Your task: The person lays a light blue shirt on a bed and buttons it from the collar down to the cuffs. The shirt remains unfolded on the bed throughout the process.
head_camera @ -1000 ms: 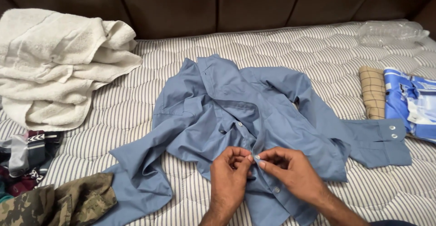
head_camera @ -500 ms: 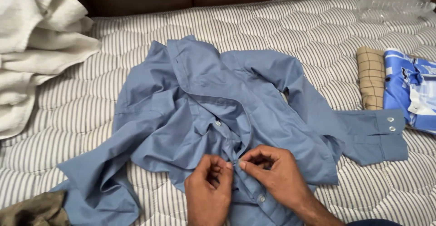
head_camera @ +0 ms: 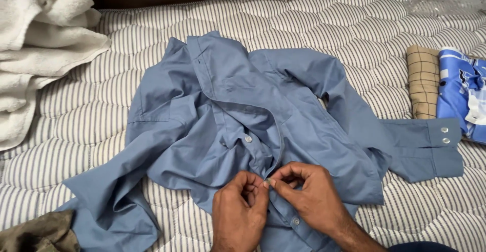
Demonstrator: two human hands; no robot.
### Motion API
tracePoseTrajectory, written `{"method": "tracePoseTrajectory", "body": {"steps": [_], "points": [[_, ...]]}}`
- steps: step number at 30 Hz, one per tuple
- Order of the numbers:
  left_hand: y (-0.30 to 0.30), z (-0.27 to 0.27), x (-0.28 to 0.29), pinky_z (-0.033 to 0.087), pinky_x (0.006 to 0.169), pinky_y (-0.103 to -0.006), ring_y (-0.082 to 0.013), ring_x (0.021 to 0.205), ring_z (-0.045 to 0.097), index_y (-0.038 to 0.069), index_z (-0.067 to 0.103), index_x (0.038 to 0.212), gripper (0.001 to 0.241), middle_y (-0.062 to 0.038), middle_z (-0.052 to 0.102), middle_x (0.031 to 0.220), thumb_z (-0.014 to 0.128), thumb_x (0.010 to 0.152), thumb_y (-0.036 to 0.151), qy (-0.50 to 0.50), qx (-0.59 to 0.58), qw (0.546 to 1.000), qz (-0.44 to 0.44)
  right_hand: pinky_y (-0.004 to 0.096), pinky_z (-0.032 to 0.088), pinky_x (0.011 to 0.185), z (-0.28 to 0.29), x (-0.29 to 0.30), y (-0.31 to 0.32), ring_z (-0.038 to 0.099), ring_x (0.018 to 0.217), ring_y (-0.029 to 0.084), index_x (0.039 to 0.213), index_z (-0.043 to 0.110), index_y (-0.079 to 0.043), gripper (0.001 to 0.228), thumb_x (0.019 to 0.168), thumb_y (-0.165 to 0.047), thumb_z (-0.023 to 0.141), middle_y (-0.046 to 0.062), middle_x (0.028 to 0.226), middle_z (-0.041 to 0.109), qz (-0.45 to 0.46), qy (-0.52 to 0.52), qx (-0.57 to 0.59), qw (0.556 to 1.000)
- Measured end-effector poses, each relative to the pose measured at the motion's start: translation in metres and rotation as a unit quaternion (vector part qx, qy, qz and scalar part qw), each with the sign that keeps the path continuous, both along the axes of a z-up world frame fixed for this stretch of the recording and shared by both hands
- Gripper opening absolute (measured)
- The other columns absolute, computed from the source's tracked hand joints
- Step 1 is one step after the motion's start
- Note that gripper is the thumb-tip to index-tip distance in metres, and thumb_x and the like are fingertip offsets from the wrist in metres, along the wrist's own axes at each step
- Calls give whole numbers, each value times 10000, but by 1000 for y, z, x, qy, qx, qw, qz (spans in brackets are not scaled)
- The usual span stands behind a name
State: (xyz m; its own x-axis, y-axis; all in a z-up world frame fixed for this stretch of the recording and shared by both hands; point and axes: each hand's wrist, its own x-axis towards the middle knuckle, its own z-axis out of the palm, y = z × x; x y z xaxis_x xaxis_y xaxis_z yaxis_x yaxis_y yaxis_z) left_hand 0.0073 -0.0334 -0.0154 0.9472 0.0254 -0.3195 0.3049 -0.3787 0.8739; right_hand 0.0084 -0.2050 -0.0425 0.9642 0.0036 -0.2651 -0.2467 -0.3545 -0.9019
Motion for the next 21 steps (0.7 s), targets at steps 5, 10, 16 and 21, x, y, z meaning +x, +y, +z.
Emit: {"method": "tracePoseTrajectory", "body": {"steps": [5,10,16,21], "points": [[4,-11,-6,547,624,-306,-146,668,725,16,730,877,171,-87,764,746,718,870,187,-104,-47,993,-23,244,553,687,-7,-4,3,696,732,69,922,818,-13,133,848,-110,763,29,810,816,-15,-46,16,999],[0,-35,-6,581,630,-260,-123,673,733,-11,690,913,155,-92,777,749,658,938,139,-7,-205,977,62,257,536,660,0,-7,12,682,716,78,957,825,-21,157,871,-133,755,28,810,815,-14,-66,-2,998],[1,-35,-7,546,569,-242,-99,669,734,-14,703,955,112,-77,770,764,650,920,78,45,-254,963,75,231,567,669,-13,-10,9,706,725,63,966,801,6,164,900,-124,726,42,806,800,-6,-46,102,994],[0,-37,-9,555,572,-224,-92,700,751,-15,732,971,146,-54,774,784,686,917,113,40,-248,966,69,236,525,607,-7,-11,14,656,673,55,966,813,-9,159,888,-132,749,35,788,795,-30,-47,11,998]]}}
